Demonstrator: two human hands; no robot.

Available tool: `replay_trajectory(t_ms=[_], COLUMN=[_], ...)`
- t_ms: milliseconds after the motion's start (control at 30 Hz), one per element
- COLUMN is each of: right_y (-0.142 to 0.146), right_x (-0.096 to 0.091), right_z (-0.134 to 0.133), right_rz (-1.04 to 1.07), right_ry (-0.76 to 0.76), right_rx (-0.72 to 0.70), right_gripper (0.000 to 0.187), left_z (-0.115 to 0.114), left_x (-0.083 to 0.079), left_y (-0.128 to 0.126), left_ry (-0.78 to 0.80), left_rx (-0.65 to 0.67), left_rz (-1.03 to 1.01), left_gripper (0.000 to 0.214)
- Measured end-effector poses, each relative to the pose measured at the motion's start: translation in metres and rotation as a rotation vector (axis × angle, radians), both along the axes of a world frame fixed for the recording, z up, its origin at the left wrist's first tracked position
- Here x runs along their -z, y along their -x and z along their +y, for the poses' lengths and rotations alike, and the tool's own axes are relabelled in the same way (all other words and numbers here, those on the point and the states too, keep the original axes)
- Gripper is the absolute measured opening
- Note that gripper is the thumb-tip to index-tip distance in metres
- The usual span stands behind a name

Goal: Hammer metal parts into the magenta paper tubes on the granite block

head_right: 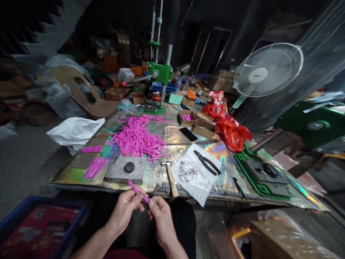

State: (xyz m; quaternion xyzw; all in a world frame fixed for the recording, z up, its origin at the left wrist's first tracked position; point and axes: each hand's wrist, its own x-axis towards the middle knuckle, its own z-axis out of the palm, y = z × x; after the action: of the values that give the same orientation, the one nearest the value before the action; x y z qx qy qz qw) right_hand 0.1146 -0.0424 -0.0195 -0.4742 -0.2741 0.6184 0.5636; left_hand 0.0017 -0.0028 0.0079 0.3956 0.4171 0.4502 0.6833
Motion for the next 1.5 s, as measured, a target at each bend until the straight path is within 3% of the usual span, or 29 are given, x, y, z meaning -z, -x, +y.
replay_trajectory(t_ms=[367, 467, 700, 900, 1267, 1500], right_y=[0.005, 0.003, -0.004, -0.006, -0.013, -0.045], right_x=[0.003, 0.002, 0.011, 0.017, 0.021, -0.001], right_z=[0.005, 0.005, 0.002, 0.0, -0.003, 0.01], right_rz=[-0.043, -0.084, -0.097, -0.102, -0.108, -0.358], right_ry=[-0.016, -0.015, 0.043, 0.062, 0.093, -0.03], right_rx=[-0.029, -0.021, 0.017, 0.025, 0.052, 0.128], right_gripper=[0.036, 0.04, 0.041, 0.041, 0.04, 0.038], left_z=[0.004, 0.017, 0.065, 0.082, 0.083, 0.086], left_x=[-0.001, -0.003, -0.005, -0.004, 0.004, 0.016], left_y=[0.003, 0.016, 0.049, 0.049, 0.049, 0.055], left_ry=[0.083, 0.044, -0.23, -0.326, -0.43, -0.581], left_rx=[-0.112, -0.193, -0.413, -0.417, -0.389, -0.288], left_rz=[-0.108, -0.088, 0.153, 0.255, 0.394, 0.621], left_gripper=[0.026, 0.025, 0.015, 0.012, 0.006, 0.013])
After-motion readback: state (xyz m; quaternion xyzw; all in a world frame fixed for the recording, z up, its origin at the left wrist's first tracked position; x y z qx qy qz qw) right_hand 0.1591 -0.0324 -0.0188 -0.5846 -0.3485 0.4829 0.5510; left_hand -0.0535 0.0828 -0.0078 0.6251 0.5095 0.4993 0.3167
